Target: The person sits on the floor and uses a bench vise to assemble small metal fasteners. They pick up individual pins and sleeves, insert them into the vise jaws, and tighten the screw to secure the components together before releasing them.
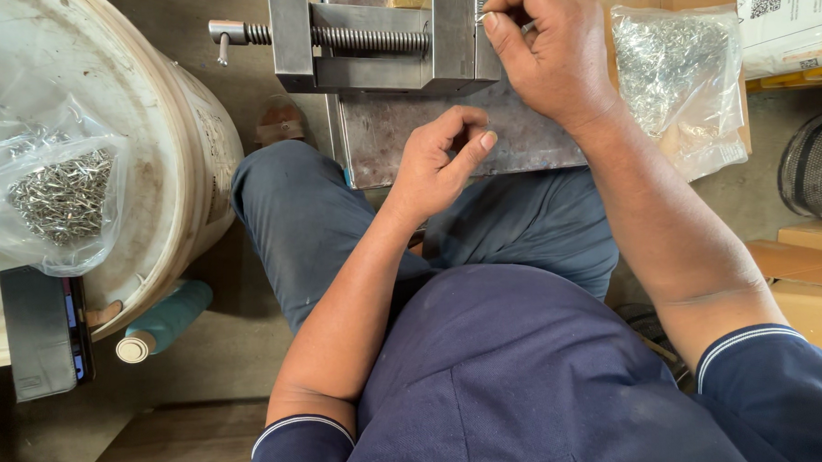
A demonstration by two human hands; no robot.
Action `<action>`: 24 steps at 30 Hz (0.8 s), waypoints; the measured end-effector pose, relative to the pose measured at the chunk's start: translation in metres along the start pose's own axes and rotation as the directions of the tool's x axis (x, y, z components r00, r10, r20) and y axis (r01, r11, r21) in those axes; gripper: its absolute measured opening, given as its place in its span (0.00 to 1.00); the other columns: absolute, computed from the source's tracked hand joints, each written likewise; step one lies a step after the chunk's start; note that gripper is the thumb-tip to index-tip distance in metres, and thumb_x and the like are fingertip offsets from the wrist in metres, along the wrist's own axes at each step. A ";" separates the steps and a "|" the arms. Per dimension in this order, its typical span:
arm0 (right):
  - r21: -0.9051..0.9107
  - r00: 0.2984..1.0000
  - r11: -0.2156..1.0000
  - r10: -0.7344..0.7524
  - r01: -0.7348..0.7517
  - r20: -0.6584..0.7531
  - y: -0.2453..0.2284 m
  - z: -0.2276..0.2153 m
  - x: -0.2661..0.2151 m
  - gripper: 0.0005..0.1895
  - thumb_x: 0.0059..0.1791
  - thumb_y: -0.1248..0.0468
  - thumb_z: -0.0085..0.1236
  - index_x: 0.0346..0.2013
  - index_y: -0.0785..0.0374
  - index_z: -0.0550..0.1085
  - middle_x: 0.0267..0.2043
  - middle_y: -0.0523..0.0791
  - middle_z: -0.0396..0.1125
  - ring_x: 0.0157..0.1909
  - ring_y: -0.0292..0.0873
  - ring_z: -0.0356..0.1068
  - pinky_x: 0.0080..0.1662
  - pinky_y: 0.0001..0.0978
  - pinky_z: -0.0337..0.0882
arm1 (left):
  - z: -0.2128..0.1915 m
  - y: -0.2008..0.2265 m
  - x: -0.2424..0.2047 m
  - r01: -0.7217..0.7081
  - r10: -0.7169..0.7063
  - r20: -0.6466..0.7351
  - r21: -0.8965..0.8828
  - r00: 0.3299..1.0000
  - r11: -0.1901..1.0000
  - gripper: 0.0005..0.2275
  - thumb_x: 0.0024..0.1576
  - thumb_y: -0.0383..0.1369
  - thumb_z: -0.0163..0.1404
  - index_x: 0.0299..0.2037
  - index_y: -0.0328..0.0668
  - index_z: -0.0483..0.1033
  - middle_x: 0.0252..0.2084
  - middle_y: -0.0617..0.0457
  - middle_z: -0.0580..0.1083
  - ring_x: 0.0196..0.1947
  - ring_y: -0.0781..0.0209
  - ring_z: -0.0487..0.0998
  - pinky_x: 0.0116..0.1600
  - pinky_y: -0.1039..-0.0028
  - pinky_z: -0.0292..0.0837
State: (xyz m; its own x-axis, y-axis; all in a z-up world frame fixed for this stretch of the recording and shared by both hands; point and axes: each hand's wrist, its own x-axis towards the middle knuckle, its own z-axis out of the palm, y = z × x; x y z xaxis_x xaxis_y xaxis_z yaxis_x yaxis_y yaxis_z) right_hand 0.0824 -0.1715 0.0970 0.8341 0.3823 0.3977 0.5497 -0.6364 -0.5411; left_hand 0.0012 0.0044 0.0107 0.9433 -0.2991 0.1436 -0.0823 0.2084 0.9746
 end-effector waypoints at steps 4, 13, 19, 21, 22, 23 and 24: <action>-0.041 1.000 0.999 0.016 -0.016 0.008 0.007 -0.001 -0.004 0.03 0.57 0.72 0.61 0.46 0.68 0.77 0.39 0.46 0.72 0.35 0.37 0.70 0.40 0.29 0.70 | 0.000 0.000 0.000 -0.010 0.010 -0.002 0.011 1.000 1.000 0.09 0.65 0.32 0.54 0.48 0.34 0.74 0.31 0.59 0.70 0.31 0.72 0.68 0.40 0.79 0.70; 0.427 0.851 0.789 0.519 -0.442 -0.077 0.068 -0.004 -0.057 0.04 0.58 0.69 0.60 0.46 0.67 0.76 0.39 0.38 0.72 0.35 0.29 0.71 0.35 0.24 0.71 | 0.001 -0.005 -0.003 -0.035 0.035 -0.005 0.006 0.999 0.999 0.08 0.66 0.30 0.54 0.49 0.33 0.73 0.32 0.60 0.70 0.31 0.73 0.67 0.38 0.80 0.67; 0.044 0.923 0.935 0.355 -0.353 -0.146 0.083 0.001 -0.102 0.03 0.58 0.72 0.64 0.46 0.68 0.79 0.39 0.44 0.70 0.35 0.33 0.66 0.38 0.27 0.68 | 0.002 -0.007 -0.001 -0.020 0.021 0.017 -0.070 1.000 0.997 0.06 0.67 0.29 0.54 0.48 0.34 0.72 0.32 0.61 0.67 0.31 0.74 0.63 0.37 0.80 0.62; -0.014 0.948 0.956 0.290 -0.294 -0.132 0.081 0.000 -0.105 0.05 0.56 0.73 0.63 0.47 0.68 0.78 0.39 0.45 0.70 0.36 0.33 0.69 0.39 0.26 0.69 | 0.003 -0.006 -0.001 -0.023 0.023 0.016 -0.044 1.000 0.999 0.06 0.67 0.29 0.54 0.48 0.34 0.72 0.32 0.62 0.67 0.31 0.74 0.63 0.37 0.80 0.62; -0.044 0.959 0.964 0.255 -0.263 -0.124 0.081 0.000 -0.104 0.06 0.55 0.73 0.62 0.47 0.68 0.78 0.39 0.45 0.70 0.36 0.33 0.70 0.40 0.26 0.70 | 0.004 -0.005 -0.001 -0.026 0.026 0.014 -0.021 1.000 0.999 0.07 0.67 0.29 0.55 0.48 0.34 0.73 0.32 0.61 0.67 0.31 0.74 0.63 0.38 0.80 0.63; -0.017 0.949 0.954 0.295 -0.299 -0.115 0.081 -0.001 -0.100 0.07 0.54 0.73 0.62 0.47 0.67 0.78 0.39 0.44 0.71 0.35 0.32 0.70 0.39 0.26 0.69 | 0.003 -0.004 -0.001 -0.029 0.029 0.008 0.004 1.000 1.000 0.07 0.67 0.29 0.55 0.48 0.34 0.73 0.32 0.61 0.67 0.32 0.74 0.63 0.38 0.80 0.63; 0.010 0.937 0.942 0.334 -0.335 -0.104 0.081 -0.001 -0.095 0.07 0.54 0.72 0.62 0.47 0.67 0.78 0.38 0.44 0.72 0.33 0.32 0.70 0.38 0.25 0.69 | 0.002 -0.004 0.000 -0.032 0.032 0.004 0.021 0.999 0.999 0.07 0.67 0.29 0.55 0.48 0.34 0.73 0.32 0.61 0.68 0.31 0.74 0.64 0.38 0.80 0.63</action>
State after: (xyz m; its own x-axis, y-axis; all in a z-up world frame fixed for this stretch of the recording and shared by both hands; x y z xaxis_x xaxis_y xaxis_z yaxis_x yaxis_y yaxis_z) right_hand 0.0476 -0.2599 0.0158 0.9602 0.0759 0.2688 0.2390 -0.7213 -0.6501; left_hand 0.0004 0.0014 0.0073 0.9388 -0.2964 0.1755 -0.1191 0.1987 0.9728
